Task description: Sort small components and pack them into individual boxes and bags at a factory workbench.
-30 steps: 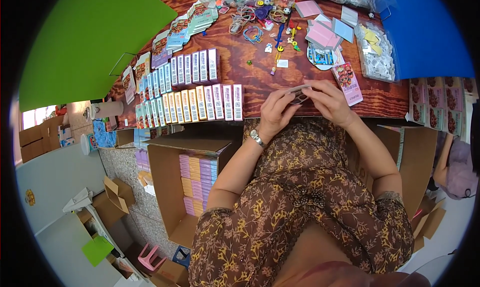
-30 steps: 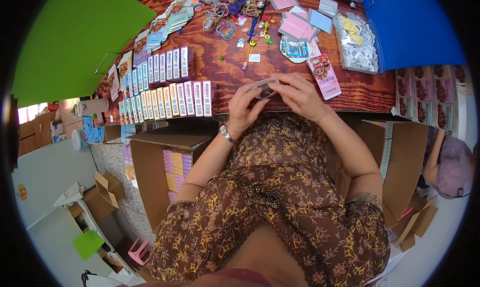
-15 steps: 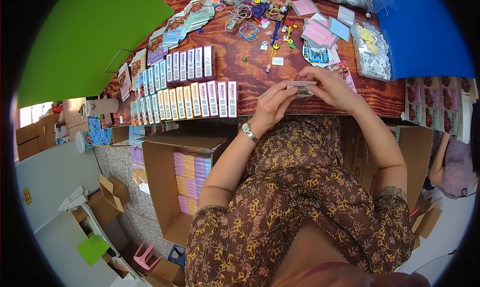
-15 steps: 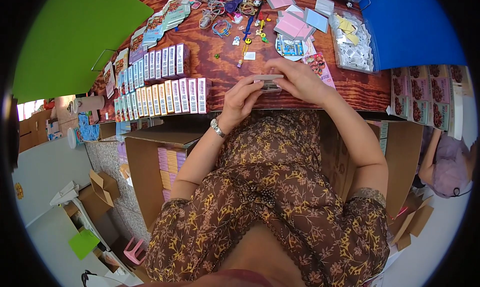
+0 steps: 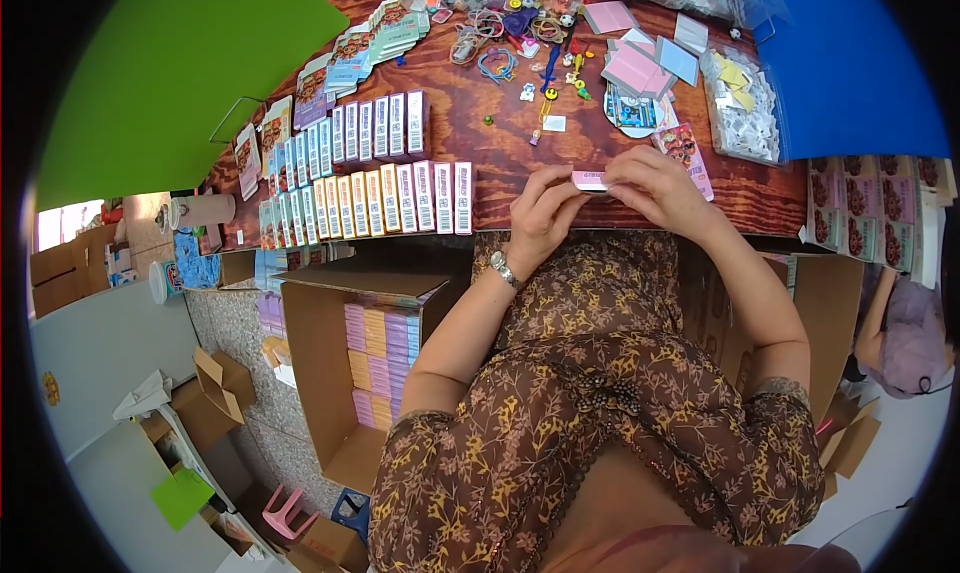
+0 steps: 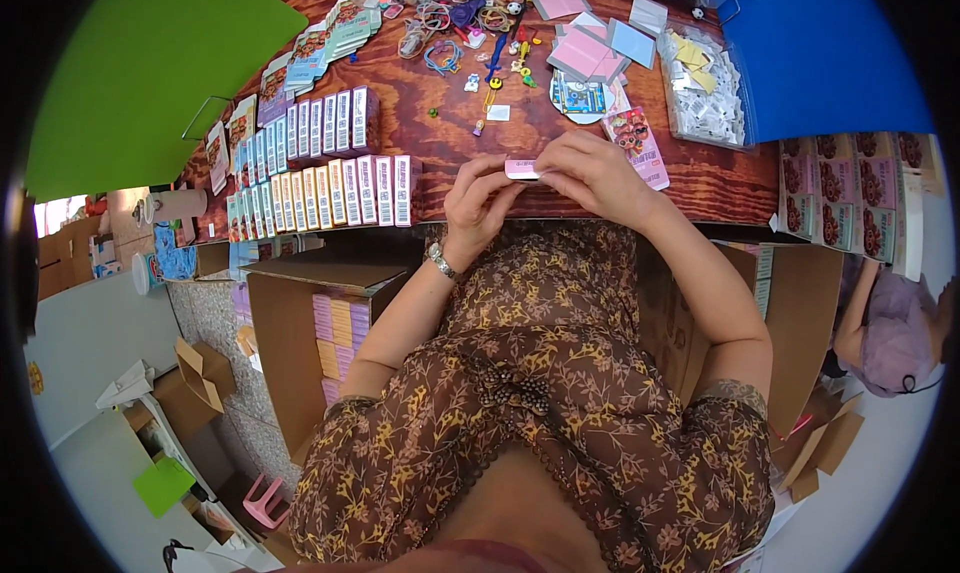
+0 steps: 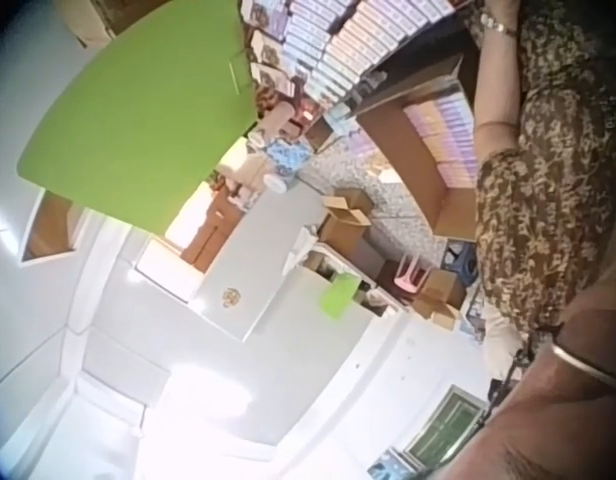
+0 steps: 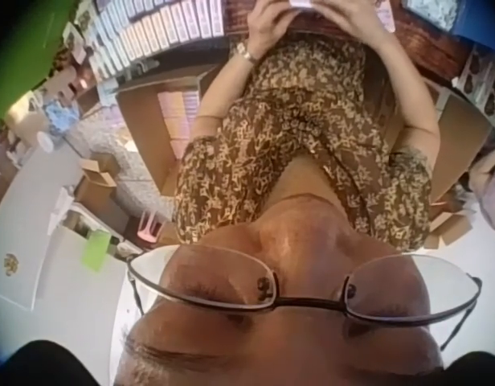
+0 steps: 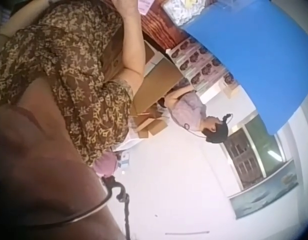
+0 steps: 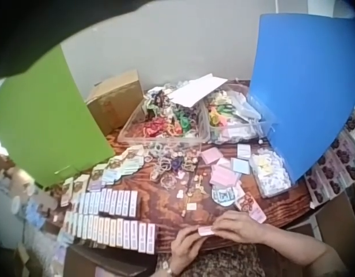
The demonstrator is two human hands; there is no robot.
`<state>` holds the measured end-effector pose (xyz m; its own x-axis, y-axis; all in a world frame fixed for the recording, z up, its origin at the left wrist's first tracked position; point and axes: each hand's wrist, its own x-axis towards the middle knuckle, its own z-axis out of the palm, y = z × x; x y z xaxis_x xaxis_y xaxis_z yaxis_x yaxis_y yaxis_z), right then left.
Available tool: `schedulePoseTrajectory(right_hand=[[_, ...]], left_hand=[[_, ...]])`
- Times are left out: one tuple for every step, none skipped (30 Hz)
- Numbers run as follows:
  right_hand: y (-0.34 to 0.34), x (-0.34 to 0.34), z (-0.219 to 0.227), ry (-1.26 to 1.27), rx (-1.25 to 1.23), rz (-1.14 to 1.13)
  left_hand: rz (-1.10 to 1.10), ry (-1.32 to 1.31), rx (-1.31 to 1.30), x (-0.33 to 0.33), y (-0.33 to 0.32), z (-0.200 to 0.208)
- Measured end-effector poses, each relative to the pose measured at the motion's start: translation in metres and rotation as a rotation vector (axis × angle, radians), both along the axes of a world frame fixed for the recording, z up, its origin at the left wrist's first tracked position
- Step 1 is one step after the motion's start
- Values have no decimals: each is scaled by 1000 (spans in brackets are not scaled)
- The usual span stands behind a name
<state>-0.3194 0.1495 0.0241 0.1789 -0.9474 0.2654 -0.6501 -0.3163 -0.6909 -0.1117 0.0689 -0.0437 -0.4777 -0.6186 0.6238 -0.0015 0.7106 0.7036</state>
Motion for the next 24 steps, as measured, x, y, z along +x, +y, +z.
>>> schedulePoseTrajectory(right_hand=[[0,3,0,-3,-5,-38],[0,6,0,-7,-9,-75],[1,9,-1,-8,-9,-76],[1,12,-2,15,-50,-110],[2,16,-4,39,-90,-143],[3,19,-4,38,-91,-143],[3,22,-4,76,-116,-172],[4,26,-4,114,-142,-202],[5,28,-3,114,-141,-204],[6,30,-2,162,-146,-221],[8,33,-1,209,-151,-237],[8,36,0,209,-151,-236],[9,39,2,251,-171,-251],[10,41,2,294,-190,-267],[10,41,1,294,-190,-265],[10,40,-1,347,-251,-232],[10,40,-3,400,-313,-198],[12,39,-3,401,-311,-197],[13,38,-4,407,-318,-170],[15,37,-4,413,-325,-142],[18,36,-5,414,-322,-141],[20,34,-6,383,-290,-126],[22,33,-7,352,-257,-112],[24,32,-9,352,-255,-110]], left_hand=[[1,-1,-1,0,0,-1],[2,1,-9,0,-1,-3],[1,3,-15,0,0,-3],[0,2,-15,0,1,-3],[-8,0,46,1,4,-4],[-15,-1,105,2,5,-4],[-14,-2,104,2,7,-6],[-18,45,212,1,9,-9],[-26,91,321,-1,9,-6],[-28,91,321,-2,8,-2],[-3,33,154,-2,5,2],[26,-25,-16,-2,2,7],[28,-25,-16,-1,2,6],[18,-34,-30,-1,2,5],[8,-43,-43,0,2,3],[9,-43,-43,0,3,1],[3,-18,-17,1,4,-2],[-4,7,10,0,5,-3],[-3,7,13,1,5,-4],[-22,20,-1,1,5,-6],[-41,33,-15,2,5,-7],[-40,33,-12,3,3,-8],[-36,-25,-85,4,1,-9],[-32,-83,-159,6,0,-10]])
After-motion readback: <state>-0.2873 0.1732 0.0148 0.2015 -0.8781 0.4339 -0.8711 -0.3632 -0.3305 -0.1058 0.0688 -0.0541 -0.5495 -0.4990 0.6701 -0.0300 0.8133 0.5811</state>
